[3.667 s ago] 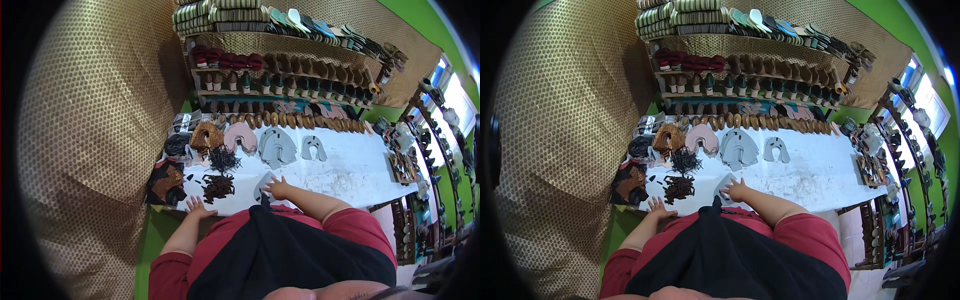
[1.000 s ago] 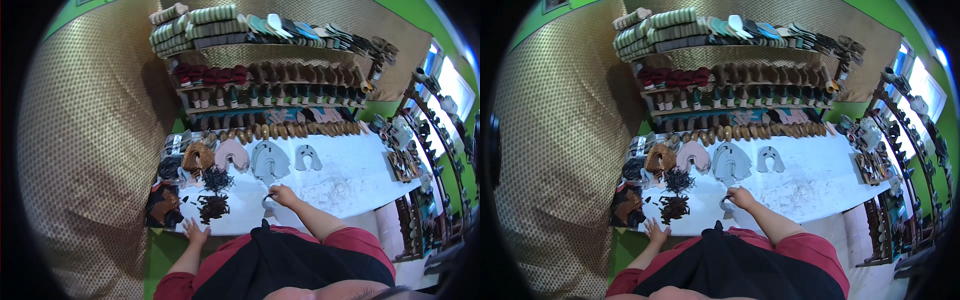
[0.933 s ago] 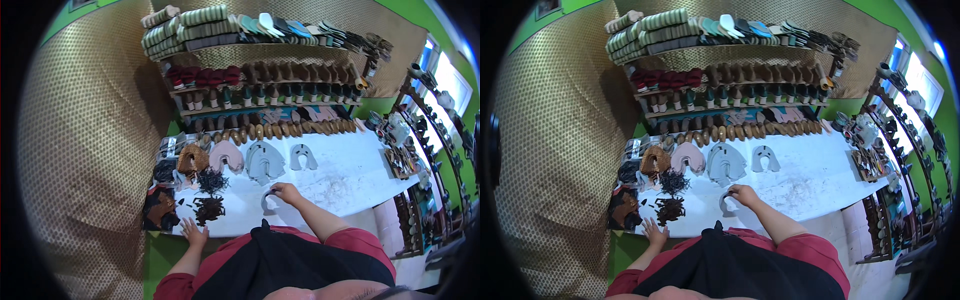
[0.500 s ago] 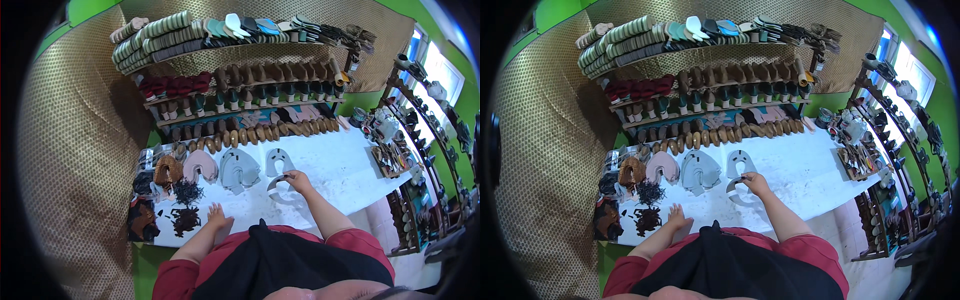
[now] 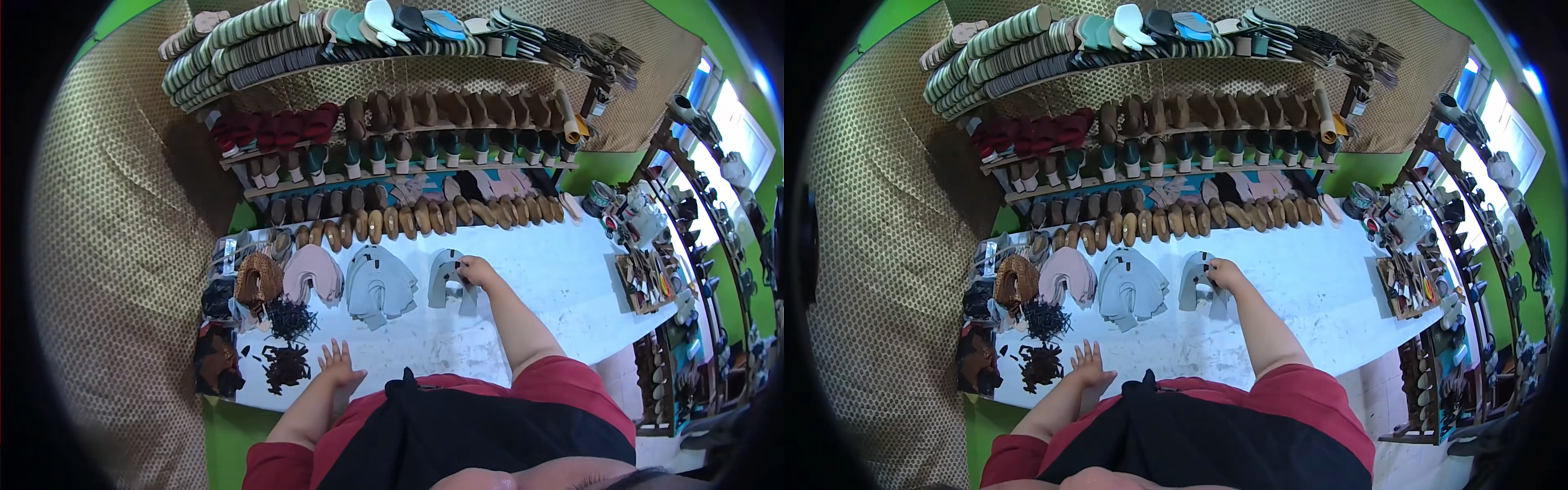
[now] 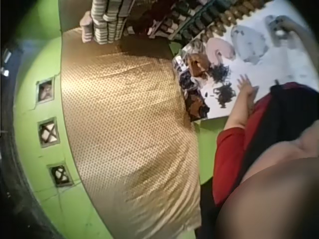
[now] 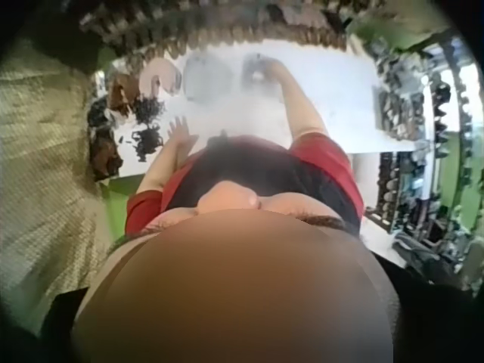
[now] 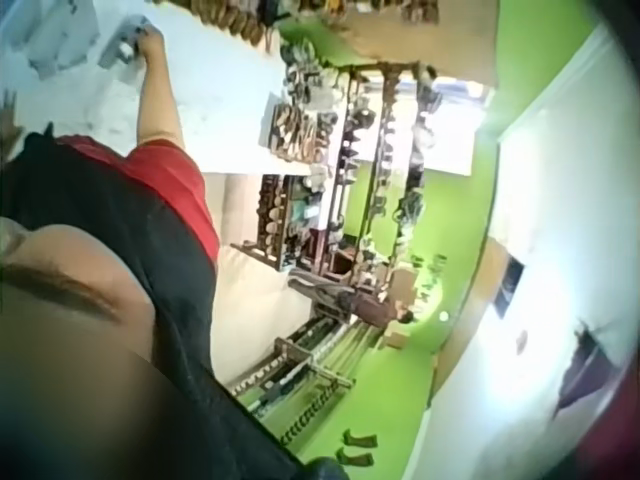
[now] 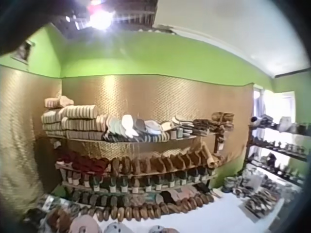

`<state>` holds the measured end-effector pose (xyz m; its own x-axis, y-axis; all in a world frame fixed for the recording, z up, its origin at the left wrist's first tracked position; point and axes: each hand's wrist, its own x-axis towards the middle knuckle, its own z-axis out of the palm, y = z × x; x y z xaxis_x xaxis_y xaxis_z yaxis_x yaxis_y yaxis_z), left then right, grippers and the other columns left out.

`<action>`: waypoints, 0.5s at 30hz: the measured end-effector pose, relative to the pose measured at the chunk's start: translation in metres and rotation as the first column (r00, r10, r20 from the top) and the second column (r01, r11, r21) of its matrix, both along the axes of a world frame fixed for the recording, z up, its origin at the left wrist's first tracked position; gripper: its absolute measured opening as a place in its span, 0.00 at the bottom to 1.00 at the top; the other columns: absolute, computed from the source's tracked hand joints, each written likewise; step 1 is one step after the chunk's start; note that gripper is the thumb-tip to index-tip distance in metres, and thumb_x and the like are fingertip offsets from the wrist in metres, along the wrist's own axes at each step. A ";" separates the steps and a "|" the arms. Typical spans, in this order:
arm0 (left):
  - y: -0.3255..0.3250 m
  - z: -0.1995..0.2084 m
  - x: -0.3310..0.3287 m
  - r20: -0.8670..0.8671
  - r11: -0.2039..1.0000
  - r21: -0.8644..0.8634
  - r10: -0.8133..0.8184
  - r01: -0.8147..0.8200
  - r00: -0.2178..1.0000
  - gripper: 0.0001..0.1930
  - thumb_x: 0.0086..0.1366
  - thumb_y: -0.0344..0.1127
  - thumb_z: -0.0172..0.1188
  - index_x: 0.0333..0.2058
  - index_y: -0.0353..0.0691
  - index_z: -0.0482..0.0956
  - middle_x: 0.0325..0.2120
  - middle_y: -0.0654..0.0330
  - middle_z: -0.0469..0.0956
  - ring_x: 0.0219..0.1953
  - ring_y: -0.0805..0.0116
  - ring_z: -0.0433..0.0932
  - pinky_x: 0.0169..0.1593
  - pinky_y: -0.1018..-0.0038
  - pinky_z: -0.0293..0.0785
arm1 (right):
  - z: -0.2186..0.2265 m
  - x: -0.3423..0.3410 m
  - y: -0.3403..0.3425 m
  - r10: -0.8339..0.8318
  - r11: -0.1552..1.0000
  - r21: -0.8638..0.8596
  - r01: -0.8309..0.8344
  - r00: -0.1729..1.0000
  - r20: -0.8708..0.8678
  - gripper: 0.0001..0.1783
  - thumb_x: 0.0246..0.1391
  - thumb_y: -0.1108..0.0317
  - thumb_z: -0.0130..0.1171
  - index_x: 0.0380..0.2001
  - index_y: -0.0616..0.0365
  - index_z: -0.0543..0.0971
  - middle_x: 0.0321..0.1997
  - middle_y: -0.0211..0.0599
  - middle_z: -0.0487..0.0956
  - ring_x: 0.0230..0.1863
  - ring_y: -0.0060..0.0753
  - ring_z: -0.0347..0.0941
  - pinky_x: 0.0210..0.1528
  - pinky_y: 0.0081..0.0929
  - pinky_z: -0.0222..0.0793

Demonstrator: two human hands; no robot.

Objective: Organizing and preparing shoe upper components and laces on a workbench in a factory setting.

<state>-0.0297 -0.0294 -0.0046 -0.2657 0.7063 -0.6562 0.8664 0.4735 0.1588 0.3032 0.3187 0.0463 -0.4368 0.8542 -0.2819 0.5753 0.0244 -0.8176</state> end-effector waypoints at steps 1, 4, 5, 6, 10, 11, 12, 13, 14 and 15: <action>0.003 0.002 -0.001 0.024 1.000 -0.008 -0.010 0.010 1.000 0.66 0.52 0.68 0.63 0.71 0.43 0.25 0.70 0.42 0.16 0.70 0.33 0.15 0.68 0.37 0.24 | -0.010 -0.001 0.014 -0.015 1.000 0.024 0.015 1.000 0.001 0.14 0.50 0.66 0.63 0.41 0.58 0.82 0.30 0.39 0.83 0.29 0.32 0.77 0.37 0.32 0.73; 0.002 0.002 -0.003 0.054 1.000 -0.002 -0.002 0.002 0.999 0.67 0.52 0.67 0.64 0.71 0.43 0.23 0.70 0.42 0.15 0.70 0.33 0.14 0.67 0.35 0.23 | -0.028 -0.011 0.044 -0.098 0.995 -0.028 0.098 0.995 -0.022 0.14 0.49 0.68 0.63 0.41 0.57 0.83 0.30 0.39 0.83 0.29 0.32 0.77 0.36 0.31 0.74; 0.001 0.001 -0.003 0.054 1.000 -0.005 0.002 -0.002 0.999 0.67 0.52 0.67 0.64 0.71 0.43 0.23 0.70 0.42 0.15 0.70 0.33 0.14 0.67 0.35 0.23 | -0.032 -0.015 0.050 -0.177 0.980 -0.102 0.173 0.983 -0.040 0.14 0.49 0.69 0.63 0.41 0.57 0.83 0.30 0.38 0.82 0.29 0.32 0.77 0.36 0.30 0.74; 0.001 0.001 -0.003 0.053 1.000 -0.010 0.003 -0.003 0.999 0.66 0.52 0.67 0.64 0.71 0.44 0.24 0.70 0.43 0.15 0.70 0.34 0.14 0.67 0.35 0.22 | -0.037 -0.016 0.056 -0.177 0.980 -0.104 0.172 0.983 -0.039 0.14 0.49 0.69 0.63 0.41 0.57 0.83 0.30 0.38 0.82 0.29 0.32 0.77 0.36 0.30 0.74; 0.003 0.000 -0.007 0.076 0.999 -0.037 0.001 0.002 0.997 0.66 0.52 0.67 0.64 0.71 0.45 0.24 0.70 0.44 0.15 0.70 0.34 0.13 0.66 0.34 0.21 | -0.048 -0.023 0.067 -0.191 0.981 0.031 0.190 0.980 0.053 0.14 0.49 0.68 0.65 0.41 0.54 0.84 0.32 0.39 0.83 0.32 0.36 0.78 0.39 0.29 0.75; 0.004 0.000 -0.008 0.078 0.999 -0.042 0.001 0.003 0.997 0.66 0.52 0.67 0.64 0.71 0.45 0.24 0.70 0.44 0.15 0.70 0.34 0.13 0.66 0.34 0.21 | -0.048 -0.026 0.068 -0.208 0.978 0.001 0.209 0.975 0.083 0.15 0.49 0.66 0.66 0.42 0.53 0.84 0.35 0.41 0.83 0.36 0.38 0.80 0.43 0.30 0.76; 0.005 0.003 -0.008 0.086 0.999 -0.051 0.004 0.001 0.996 0.66 0.53 0.66 0.64 0.71 0.45 0.24 0.70 0.43 0.15 0.70 0.33 0.12 0.66 0.34 0.21 | -0.048 -0.026 0.067 -0.208 0.978 -0.003 0.209 0.974 0.088 0.15 0.49 0.66 0.66 0.42 0.53 0.84 0.35 0.41 0.83 0.36 0.38 0.80 0.43 0.30 0.76; 0.007 0.005 -0.007 0.094 0.998 -0.060 0.006 0.000 0.996 0.66 0.53 0.66 0.64 0.71 0.44 0.24 0.70 0.43 0.14 0.69 0.33 0.12 0.66 0.34 0.21 | -0.049 -0.026 0.066 -0.174 0.968 0.215 0.126 0.960 0.219 0.17 0.49 0.63 0.67 0.44 0.51 0.83 0.41 0.42 0.82 0.43 0.41 0.78 0.47 0.33 0.75; 0.007 0.006 -0.007 0.098 0.998 -0.066 0.004 0.002 0.995 0.66 0.53 0.66 0.64 0.71 0.44 0.24 0.70 0.43 0.14 0.69 0.33 0.12 0.66 0.34 0.21 | -0.049 -0.026 0.064 -0.165 0.912 0.409 0.008 0.922 0.350 0.19 0.50 0.60 0.68 0.47 0.49 0.83 0.47 0.43 0.81 0.50 0.43 0.77 0.52 0.36 0.75; 0.007 0.007 -0.008 0.104 0.997 -0.075 0.008 -0.001 0.995 0.66 0.53 0.66 0.64 0.71 0.44 0.23 0.70 0.42 0.14 0.69 0.33 0.12 0.66 0.34 0.21 | -0.044 -0.031 0.060 -0.162 0.915 0.404 0.006 0.922 0.352 0.19 0.50 0.60 0.68 0.47 0.49 0.83 0.47 0.43 0.81 0.50 0.43 0.77 0.52 0.36 0.75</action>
